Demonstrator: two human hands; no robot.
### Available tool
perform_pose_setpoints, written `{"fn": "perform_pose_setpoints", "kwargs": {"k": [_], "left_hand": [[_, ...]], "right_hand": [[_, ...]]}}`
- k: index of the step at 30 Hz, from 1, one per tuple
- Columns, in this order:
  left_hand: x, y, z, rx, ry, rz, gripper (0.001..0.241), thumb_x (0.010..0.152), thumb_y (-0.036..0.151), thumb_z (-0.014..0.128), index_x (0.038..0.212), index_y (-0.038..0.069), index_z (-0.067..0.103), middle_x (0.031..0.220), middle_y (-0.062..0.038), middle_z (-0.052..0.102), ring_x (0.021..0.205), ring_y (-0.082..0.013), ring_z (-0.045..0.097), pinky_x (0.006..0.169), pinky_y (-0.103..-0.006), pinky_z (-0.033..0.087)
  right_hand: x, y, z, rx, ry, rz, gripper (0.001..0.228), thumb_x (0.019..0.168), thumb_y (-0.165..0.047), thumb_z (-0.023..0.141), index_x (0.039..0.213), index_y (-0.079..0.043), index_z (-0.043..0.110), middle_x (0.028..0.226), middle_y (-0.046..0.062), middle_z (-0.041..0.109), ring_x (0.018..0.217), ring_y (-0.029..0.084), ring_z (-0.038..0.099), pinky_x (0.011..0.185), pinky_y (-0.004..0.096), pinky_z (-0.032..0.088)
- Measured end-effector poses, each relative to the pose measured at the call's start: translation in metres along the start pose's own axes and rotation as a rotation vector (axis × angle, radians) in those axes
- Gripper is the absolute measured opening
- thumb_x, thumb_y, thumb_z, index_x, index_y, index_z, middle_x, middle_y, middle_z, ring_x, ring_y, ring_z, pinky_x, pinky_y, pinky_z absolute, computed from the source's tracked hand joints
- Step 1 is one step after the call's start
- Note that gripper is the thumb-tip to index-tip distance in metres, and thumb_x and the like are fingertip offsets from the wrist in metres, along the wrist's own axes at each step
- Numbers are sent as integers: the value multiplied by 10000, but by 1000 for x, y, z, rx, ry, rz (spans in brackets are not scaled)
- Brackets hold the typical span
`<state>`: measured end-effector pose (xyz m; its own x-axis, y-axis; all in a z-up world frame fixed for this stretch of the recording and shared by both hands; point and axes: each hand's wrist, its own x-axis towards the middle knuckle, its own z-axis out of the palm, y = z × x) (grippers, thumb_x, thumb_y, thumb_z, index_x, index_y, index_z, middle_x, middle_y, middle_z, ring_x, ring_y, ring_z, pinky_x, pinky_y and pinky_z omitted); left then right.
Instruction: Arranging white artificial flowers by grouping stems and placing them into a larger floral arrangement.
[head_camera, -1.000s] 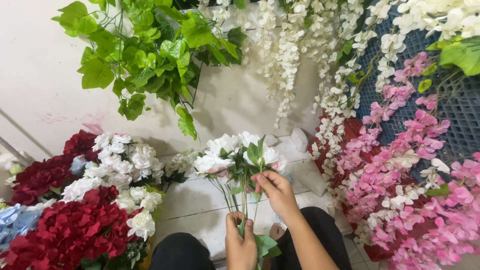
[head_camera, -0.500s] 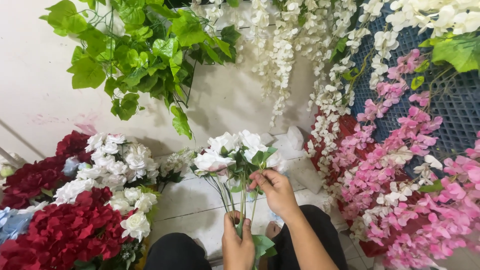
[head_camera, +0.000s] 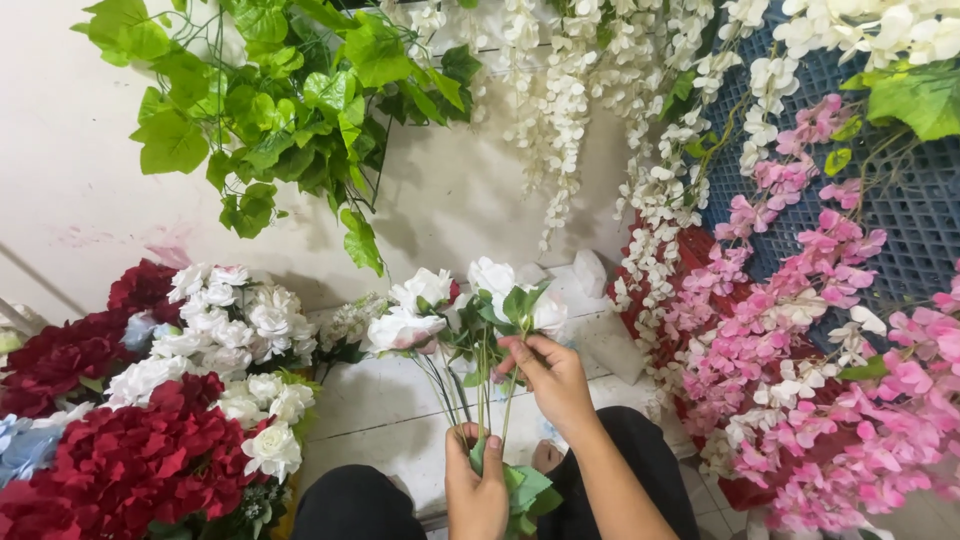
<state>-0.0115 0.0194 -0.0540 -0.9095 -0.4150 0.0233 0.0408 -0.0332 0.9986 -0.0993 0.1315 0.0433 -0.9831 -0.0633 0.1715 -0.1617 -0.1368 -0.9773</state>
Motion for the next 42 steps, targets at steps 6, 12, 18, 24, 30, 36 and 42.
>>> {"fn": "perform_pose_setpoints", "kwargs": {"k": [6,12,18,24,30,36,42], "left_hand": [[-3,31,-4,-153,8,-141,158,959,3,596,1107,50,566,962,-87,631,745,-145,553,690,-285,478],[-1,20,-3,-64,-17,11,136,926,25,611,1053,70,592,914,-62,660,730,-140,579,695,-286,518],[-1,26,-7,-10,4,-2,146,922,4,606,1045,79,582,971,-60,655,745,-140,618,715,-294,555],[2,31,-13,56,32,23,131,912,28,622,1026,91,607,973,-49,698,832,-153,655,808,-302,555],[6,48,-21,-42,33,-81,109,958,10,611,1040,75,578,910,-54,666,689,-150,766,668,-305,611],[22,29,-33,-206,167,-136,136,982,144,546,1055,73,637,989,-79,705,883,-185,641,848,-311,526],[20,24,-46,-178,154,-132,163,1007,133,503,986,64,649,944,-62,681,871,-167,608,845,-296,514]], "right_hand": [[7,6,-2,405,-18,279,383,1002,-210,592,1307,2,685,945,119,713,728,109,518,665,233,399],[7,2,5,287,53,205,251,976,-120,624,1138,50,714,936,153,741,692,104,498,617,222,398],[-4,4,23,124,124,131,208,973,-121,662,1120,8,734,902,107,765,660,93,512,594,223,420],[-11,16,32,-16,146,112,250,962,-171,666,1135,-12,751,892,79,777,701,96,541,608,224,426],[-27,51,44,-222,164,45,141,911,-131,699,950,-17,771,803,49,725,706,129,596,645,247,471],[-59,94,60,-283,117,-69,86,827,-98,772,848,-16,783,775,48,761,722,124,675,632,242,549],[-74,110,60,-450,86,-100,77,791,-53,773,748,-31,713,920,0,635,753,111,607,614,222,486]]}}
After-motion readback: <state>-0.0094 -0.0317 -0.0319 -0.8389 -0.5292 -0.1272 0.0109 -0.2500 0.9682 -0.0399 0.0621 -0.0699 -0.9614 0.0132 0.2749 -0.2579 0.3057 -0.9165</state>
